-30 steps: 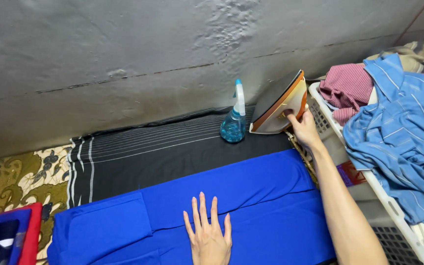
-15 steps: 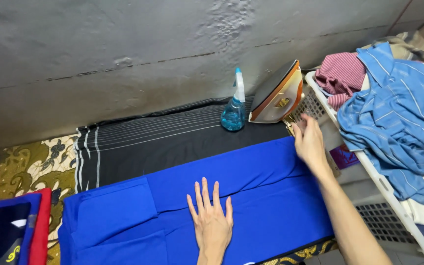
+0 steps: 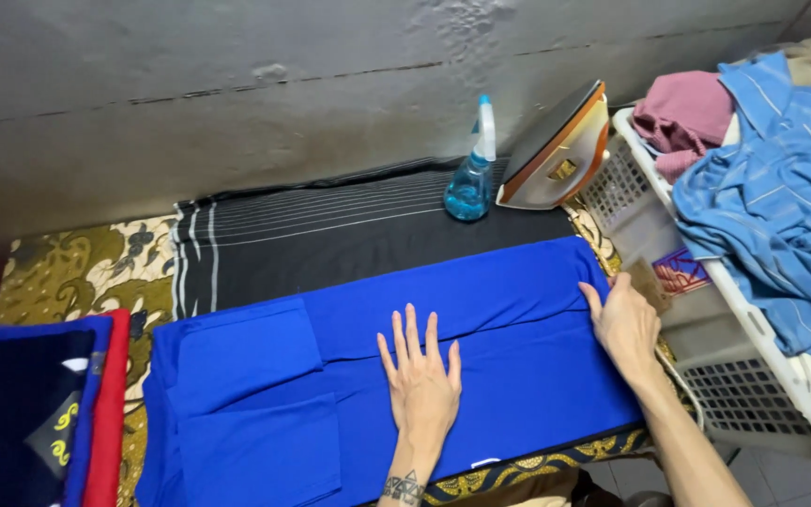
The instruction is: The person is ironing and folding several t-shirts and a striped shirt on a mat on the floor.
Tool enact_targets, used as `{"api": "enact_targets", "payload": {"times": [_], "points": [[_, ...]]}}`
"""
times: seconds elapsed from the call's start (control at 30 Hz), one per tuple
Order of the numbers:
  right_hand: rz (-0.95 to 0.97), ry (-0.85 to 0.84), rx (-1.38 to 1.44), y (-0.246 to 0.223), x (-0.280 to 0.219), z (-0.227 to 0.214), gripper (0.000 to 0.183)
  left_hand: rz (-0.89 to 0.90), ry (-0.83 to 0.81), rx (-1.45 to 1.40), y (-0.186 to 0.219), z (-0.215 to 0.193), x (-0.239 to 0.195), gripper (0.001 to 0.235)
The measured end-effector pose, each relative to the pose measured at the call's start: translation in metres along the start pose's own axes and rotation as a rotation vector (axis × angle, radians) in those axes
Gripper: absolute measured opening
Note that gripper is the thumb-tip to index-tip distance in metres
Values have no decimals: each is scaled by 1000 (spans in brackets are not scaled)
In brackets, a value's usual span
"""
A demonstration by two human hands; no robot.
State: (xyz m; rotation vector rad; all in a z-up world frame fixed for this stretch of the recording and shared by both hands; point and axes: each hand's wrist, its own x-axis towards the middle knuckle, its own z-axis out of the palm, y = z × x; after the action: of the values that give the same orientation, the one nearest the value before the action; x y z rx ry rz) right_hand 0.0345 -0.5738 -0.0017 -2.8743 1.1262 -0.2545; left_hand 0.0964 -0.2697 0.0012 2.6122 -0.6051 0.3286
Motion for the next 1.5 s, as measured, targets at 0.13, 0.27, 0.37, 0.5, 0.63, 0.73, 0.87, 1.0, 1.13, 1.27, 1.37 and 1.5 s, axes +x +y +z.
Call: {"api": "enact_targets", "payload": {"times": [0.13,0.27,0.37,0.5,0.63,0.73,0.87,1.0,1.13,1.27,1.37,1.5], "points": [[-95,152,26,3,-9,1,42,6,-2,-24,1,1,-2,55],[-242,426,-201,23,-5,31,31,-4,-30,25,0,8,-1,56],[-301,453,-133,29,-6,32,25,-8,-19,-32,2,7,0,56],[-341,449,-202,33,-7,35,28,-24,-7,-72,1,-4,0,54],[-375,388,-76,34,-4,27,29,-15,-24,-72,1,-6,-1,54],[-399,394,-65,32,-4,22,26,-9,-20,-70,1,-3,-2,54],[-209,82,33,10,-5,-4,36,7,5,-38,2,-2,-3,54],[-104,-80,55,9,3,-10,42,5,-13,-22,2,0,-2,55],[-64,-144,253,23,14,-2,43,-1,-23,-64,2,-2,-3,55],[-70,-155,307,10,16,-29,42,-38,-80,-229,0,-12,1,57],[-119,-128,259,-23,9,-62,45,-101,-164,-455,-4,-18,8,57],[-240,-85,296,-112,-27,-89,30,-214,-192,-568,-16,-14,37,55]]}}
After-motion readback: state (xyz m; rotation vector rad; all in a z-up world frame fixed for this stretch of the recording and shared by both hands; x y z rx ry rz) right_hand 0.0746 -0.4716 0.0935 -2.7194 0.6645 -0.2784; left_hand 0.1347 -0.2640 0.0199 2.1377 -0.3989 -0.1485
